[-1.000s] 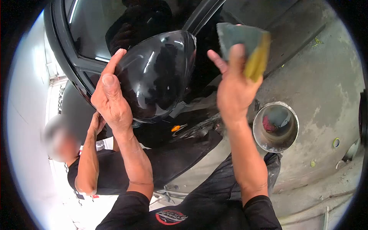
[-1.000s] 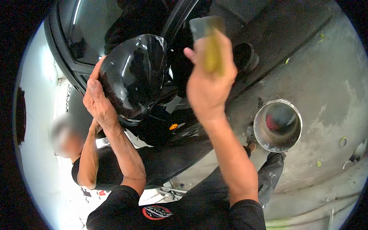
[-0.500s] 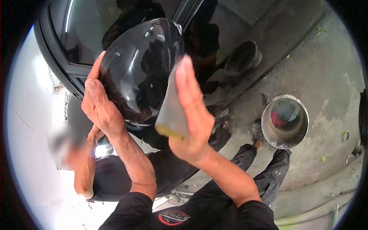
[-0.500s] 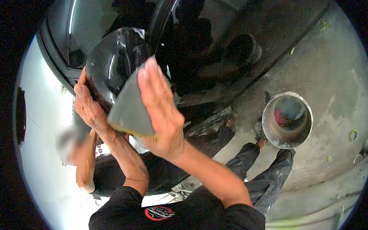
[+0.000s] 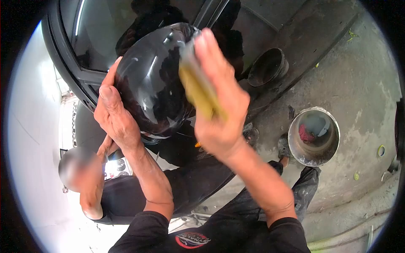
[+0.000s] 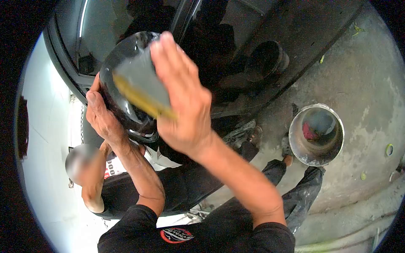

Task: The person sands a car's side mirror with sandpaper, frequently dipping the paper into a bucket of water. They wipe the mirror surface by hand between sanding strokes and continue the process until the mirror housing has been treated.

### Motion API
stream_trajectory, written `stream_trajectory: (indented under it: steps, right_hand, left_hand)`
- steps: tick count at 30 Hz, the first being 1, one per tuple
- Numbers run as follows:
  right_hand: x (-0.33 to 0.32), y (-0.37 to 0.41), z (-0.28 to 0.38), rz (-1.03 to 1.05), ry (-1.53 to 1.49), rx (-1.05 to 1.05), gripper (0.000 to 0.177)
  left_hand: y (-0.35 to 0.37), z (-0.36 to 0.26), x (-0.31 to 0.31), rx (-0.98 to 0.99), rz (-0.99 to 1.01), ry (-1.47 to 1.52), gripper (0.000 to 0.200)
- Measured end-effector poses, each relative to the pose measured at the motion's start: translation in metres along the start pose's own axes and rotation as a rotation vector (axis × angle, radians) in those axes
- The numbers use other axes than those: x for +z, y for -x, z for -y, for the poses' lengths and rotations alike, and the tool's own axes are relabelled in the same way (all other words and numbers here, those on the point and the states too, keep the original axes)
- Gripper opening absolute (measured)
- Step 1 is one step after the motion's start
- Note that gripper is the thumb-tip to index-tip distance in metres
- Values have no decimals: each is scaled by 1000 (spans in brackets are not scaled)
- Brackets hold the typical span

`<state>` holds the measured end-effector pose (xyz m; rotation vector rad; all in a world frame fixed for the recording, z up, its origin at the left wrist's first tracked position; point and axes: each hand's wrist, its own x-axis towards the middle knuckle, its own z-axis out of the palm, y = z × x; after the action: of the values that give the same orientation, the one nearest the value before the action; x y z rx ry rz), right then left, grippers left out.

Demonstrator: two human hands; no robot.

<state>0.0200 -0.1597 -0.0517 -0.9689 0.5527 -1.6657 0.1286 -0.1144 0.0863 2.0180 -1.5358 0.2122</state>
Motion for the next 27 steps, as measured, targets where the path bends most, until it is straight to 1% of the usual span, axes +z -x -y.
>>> stream_trajectory:
  steps: [1, 3, 4, 7, 8, 9, 10, 11, 12, 13, 14, 17, 19, 22, 23, 24, 26, 27]
  right_hand:
    - [-4, -8, -11, 42, -1, -21, 47]
    - [-16, -8, -19, 47, -258, 103, 38]
    - [-23, -6, -22, 22, -403, 175, 34]
    - [-25, -1, -22, -144, -494, 385, 33]
    - [-16, 8, -21, -163, -419, 384, 35]
    - [-11, 16, -18, -127, -340, 325, 42]
    - [-7, 21, -15, -28, -192, 177, 50]
    - [0, 33, -11, 36, -84, 76, 59]
    - [15, 57, -3, 40, -53, 64, 69]
    - [29, 83, 4, 15, -35, 96, 73]
    - [40, 104, 4, 2, 5, 112, 73]
    - [41, 87, 2, -38, 21, 87, 74]
    - [35, 63, -1, -62, -37, 87, 77]
    - [36, 79, 3, -46, -79, 133, 79]
    - [36, 91, 7, -19, -85, 152, 80]
    - [35, 86, 6, -37, -68, 123, 78]
    - [36, 70, -3, -69, -37, 70, 76]
    - [35, 57, -8, -83, -22, 39, 75]
  left_hand:
    - [1, 1, 2, -2, -6, -1, 60]
    - [1, 4, 5, -3, 4, -8, 63]
    - [2, 6, 6, -9, 2, -9, 64]
    - [0, 14, 7, -30, -12, 0, 62]
    - [-1, 17, 8, -45, -18, 13, 60]
    - [-2, 20, 9, -62, -23, 29, 59]
    - [-2, 19, 13, -88, -29, 32, 59]
    - [-3, 16, 18, -114, -39, 36, 60]
    - [-5, 15, 22, -135, -50, 43, 60]
    - [-6, 17, 23, -117, -50, 36, 61]
    - [-6, 20, 24, -96, -52, 30, 61]
    - [-7, 29, 18, -74, -30, 56, 63]
    - [-5, 30, 18, -91, -42, 76, 63]
    - [-4, 29, 18, -119, -68, 21, 62]
    - [-4, 26, 16, -41, -12, 99, 62]
    - [-4, 24, 15, 37, 45, 176, 63]
    - [-4, 25, 13, 24, 42, 221, 63]
    - [-7, 31, 15, -63, -21, 190, 62]
